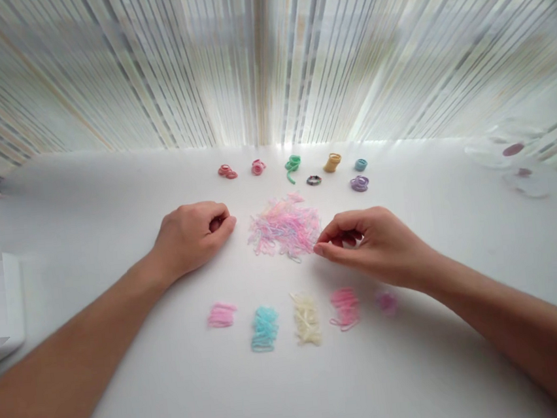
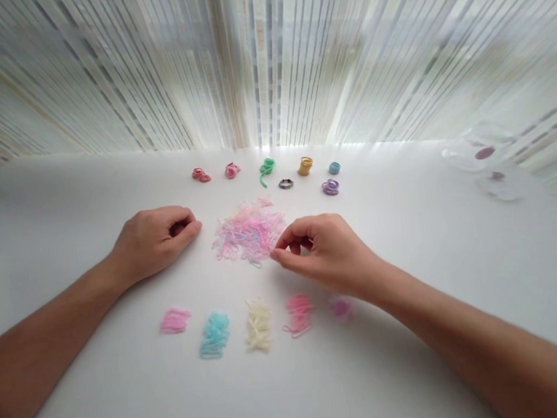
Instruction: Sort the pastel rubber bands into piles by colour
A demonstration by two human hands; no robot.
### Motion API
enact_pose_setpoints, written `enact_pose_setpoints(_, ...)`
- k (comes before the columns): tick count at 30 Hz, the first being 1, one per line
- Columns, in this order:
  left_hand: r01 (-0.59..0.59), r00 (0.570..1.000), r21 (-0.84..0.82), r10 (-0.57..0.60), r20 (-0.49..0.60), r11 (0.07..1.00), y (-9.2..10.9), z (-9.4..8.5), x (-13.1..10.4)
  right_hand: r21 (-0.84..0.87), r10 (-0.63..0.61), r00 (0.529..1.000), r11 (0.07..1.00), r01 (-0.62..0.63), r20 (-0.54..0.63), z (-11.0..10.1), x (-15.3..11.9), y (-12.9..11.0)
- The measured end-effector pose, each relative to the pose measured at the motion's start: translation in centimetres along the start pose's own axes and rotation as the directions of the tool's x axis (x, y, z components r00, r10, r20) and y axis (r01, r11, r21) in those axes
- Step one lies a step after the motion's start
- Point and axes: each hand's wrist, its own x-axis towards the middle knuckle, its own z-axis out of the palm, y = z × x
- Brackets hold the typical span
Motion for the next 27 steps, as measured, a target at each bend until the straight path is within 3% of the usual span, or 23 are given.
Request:
enact_pose_setpoints(6,0.018,1.000,-0.003,-0.018,0.000,1.000,0.2,0.1,0.0,-0.174,-0.020,0.998,0.984,0.030,0.057,1.4,-0.8,-1.9)
enact_pose_setpoints(11,0.007,1.000,0.004,-0.007,-0.006,1.000,0.1,0.3,0.0,-0.281,-0.039,0.998,0.958,0.051,0.049,2.3,-0.7,-1.7)
enact_pose_setpoints(20,-0.008,1.000,-0.006,0.007,-0.017,1.000,0.1,0.5,0.0,-0.326,-0.108,0.994,0.939,0.108,0.018,3.1,-0.5,-1.2)
enact_pose_setpoints(24,-0.005,1.000,-0.013,0.004,-0.012,1.000,0.1,0.4,0.0,-0.251,-0.053,0.999,0.967,0.049,-0.010,2.8,-0.4,-1.5)
enact_pose_setpoints(27,0.002,1.000,0.000,-0.002,0.006,1.000,0.1,0.3,0.0,-0.074,0.106,0.994,0.992,-0.105,0.005,1.8,-0.1,-1.9)
